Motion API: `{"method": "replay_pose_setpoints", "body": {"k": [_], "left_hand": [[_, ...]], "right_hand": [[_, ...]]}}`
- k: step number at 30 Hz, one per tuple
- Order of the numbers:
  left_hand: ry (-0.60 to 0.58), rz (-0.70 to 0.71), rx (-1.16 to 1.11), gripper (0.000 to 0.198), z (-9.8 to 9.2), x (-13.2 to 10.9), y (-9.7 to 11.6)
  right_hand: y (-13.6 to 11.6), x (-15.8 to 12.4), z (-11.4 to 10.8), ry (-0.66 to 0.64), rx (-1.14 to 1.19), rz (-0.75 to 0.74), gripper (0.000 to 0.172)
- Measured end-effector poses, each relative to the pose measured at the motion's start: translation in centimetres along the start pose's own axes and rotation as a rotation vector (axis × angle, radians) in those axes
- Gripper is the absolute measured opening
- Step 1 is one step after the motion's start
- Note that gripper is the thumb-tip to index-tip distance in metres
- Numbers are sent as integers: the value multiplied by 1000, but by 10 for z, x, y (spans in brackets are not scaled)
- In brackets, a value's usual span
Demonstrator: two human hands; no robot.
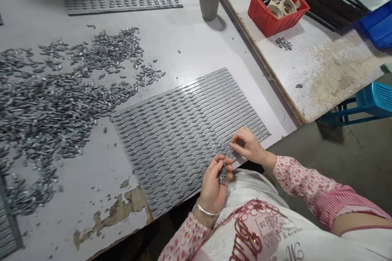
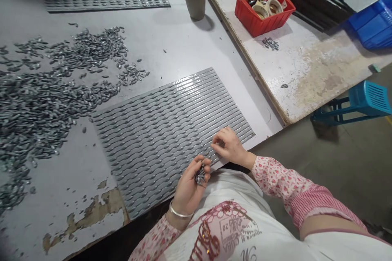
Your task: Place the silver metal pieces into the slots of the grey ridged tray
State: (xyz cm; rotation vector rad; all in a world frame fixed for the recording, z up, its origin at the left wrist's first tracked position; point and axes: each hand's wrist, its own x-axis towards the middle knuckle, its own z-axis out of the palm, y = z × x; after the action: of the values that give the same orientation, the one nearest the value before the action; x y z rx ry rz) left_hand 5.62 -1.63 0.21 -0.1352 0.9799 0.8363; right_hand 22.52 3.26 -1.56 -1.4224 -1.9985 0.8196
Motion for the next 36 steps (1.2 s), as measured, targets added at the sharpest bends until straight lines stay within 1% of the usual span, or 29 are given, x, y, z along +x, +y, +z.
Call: {"method": "replay_pose_setpoints", "body": {"k": [2, 5, 7, 9, 12, 15, 17, 19, 20, 22, 27, 30, 32, 34, 36], "left_hand": [[-15, 1, 5, 15, -1, 1, -1], [-18, 14, 8, 20, -2, 2, -3], [-17, 19, 6, 24, -3, 3, -5], [-40, 12, 8, 25, -3, 3, -6], [-90, 14, 23, 22, 0, 0, -6], [-93, 20, 35, 25, 2, -3, -3], [-78, -4, 49, 32, 2, -3, -2], [-61, -26, 56, 32, 0, -3, -1], [-56, -29, 54, 30, 0, -2, -1], [-49, -20, 43, 26, -2, -1, -1], [-79, -20, 60, 21, -1, -2, -3], [-102, 17, 66, 20, 1, -2, -4], [-94, 46, 60, 22, 1, -2, -4], [-75, 56, 51, 28, 1, 0, -5], [-57, 57, 38, 30, -1, 2, -5]], "right_hand": [[-7, 0, -4, -34, 146, -36, 12], [-18, 1, -10, -115, 235, -115, 11], [-22, 2, -11, -166, 225, -188, 10], [-24, 2, -10, -204, 161, -246, 10], [-23, 0, -8, -232, 52, -292, 12], [-15, 1, -6, -215, 90, -246, 16], [-5, 4, -7, -139, 115, -144, 18], [5, 8, -8, -62, 55, -41, 20], [10, 9, -9, -45, -2, -5, 19], [15, 12, -8, -60, -118, 32, 17], [10, 12, 2, -106, -291, 38, 12], [7, 12, 8, -86, -351, 44, 11], [7, 12, 8, -56, -366, 61, 10], [7, 13, 7, -33, -307, 61, 10], [4, 13, 2, -77, -113, -1, 14]]}}
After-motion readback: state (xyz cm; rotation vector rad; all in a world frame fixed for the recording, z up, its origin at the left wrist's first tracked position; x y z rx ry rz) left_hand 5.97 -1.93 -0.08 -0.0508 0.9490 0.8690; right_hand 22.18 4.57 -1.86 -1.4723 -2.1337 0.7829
